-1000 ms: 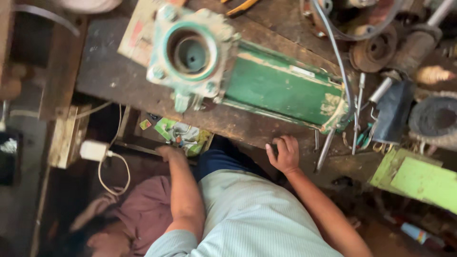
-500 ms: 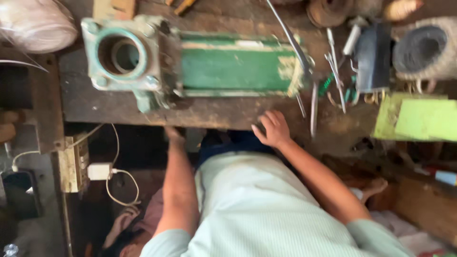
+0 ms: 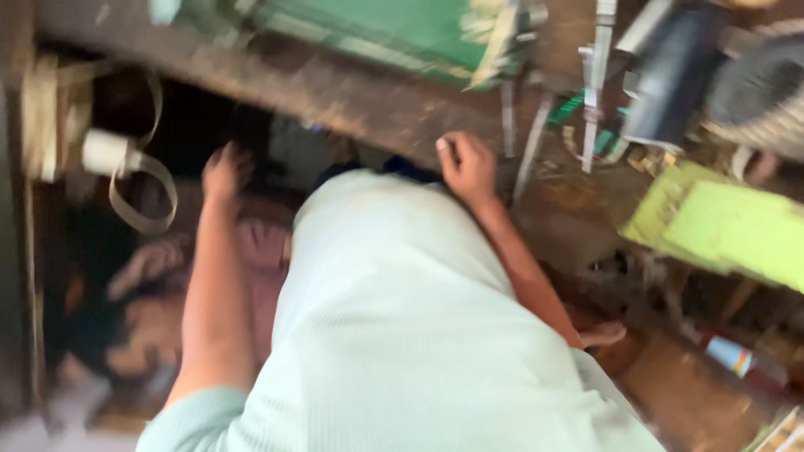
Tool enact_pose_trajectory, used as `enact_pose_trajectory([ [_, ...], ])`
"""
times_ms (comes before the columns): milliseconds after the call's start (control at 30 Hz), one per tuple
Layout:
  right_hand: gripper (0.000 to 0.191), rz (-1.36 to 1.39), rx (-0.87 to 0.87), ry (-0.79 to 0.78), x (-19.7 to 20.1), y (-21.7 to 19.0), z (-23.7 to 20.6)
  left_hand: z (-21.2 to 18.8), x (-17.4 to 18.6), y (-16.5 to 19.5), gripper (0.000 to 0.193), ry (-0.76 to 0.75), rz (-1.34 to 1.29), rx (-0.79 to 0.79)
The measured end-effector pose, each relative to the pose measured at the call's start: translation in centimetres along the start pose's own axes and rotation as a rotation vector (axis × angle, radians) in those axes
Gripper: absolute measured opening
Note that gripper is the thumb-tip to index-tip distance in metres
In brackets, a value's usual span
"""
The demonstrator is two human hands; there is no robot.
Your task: The person uses a T-handle hex key to tighten bolts on a green cylindrical motor mounted on a workbench. They rotate the motor to access different sides and continue tightening the fasteners.
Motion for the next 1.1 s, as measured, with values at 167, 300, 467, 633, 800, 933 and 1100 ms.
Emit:
enact_pose_trajectory([
  [167,0.015,-0.115,0.190,-0.175,-0.3,0.5,1.0,-1.0,-5.1,-1.6,0.039,0.248,0.458,-0.224],
  [300,0.014,-0.115,0.180,-0.262,-0.1,0.9,1.4,-2.9,-10.0,-2.7,0.039,0.181,0.674,-0.360],
  [467,0.015,-0.110,0.245,-0.257,0.3,0.8,1.5,-1.8,-12.9,-1.4,0.045,0.200,0.940,-0.546],
  [633,0.022,-0.126,0.076,-0.322,1.7,0.1,2.9,3.5,-12.5,2.9,0.075,0.268,1.114,-0.668],
  [800,0.027,-0.022,-0.360,-0.399,0.9,0.4,4.6,6.8,-11.2,3.0,0.033,0.148,1.421,-0.669],
  [933,0.026,0.370,-0.385,-0.086,-0.6,0.4,4.3,7.0,-9.1,1.4,0.046,0.388,0.980,-0.774],
  [1100,0.030,-0.081,-0.282,-0.035,-2.0,0.4,4.1,7.8,-7.0,1.8,0.061,0.375,1.015,-0.944],
])
Point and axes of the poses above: each hand's wrist, its own z-axis towards the middle knuckle, its own x-axis out of the back of the hand, y = z × x, the point moved 1 cm from there along z, towards the middle knuckle, and after that the axes turned 12 degrees about z, right-handed, at the moved point
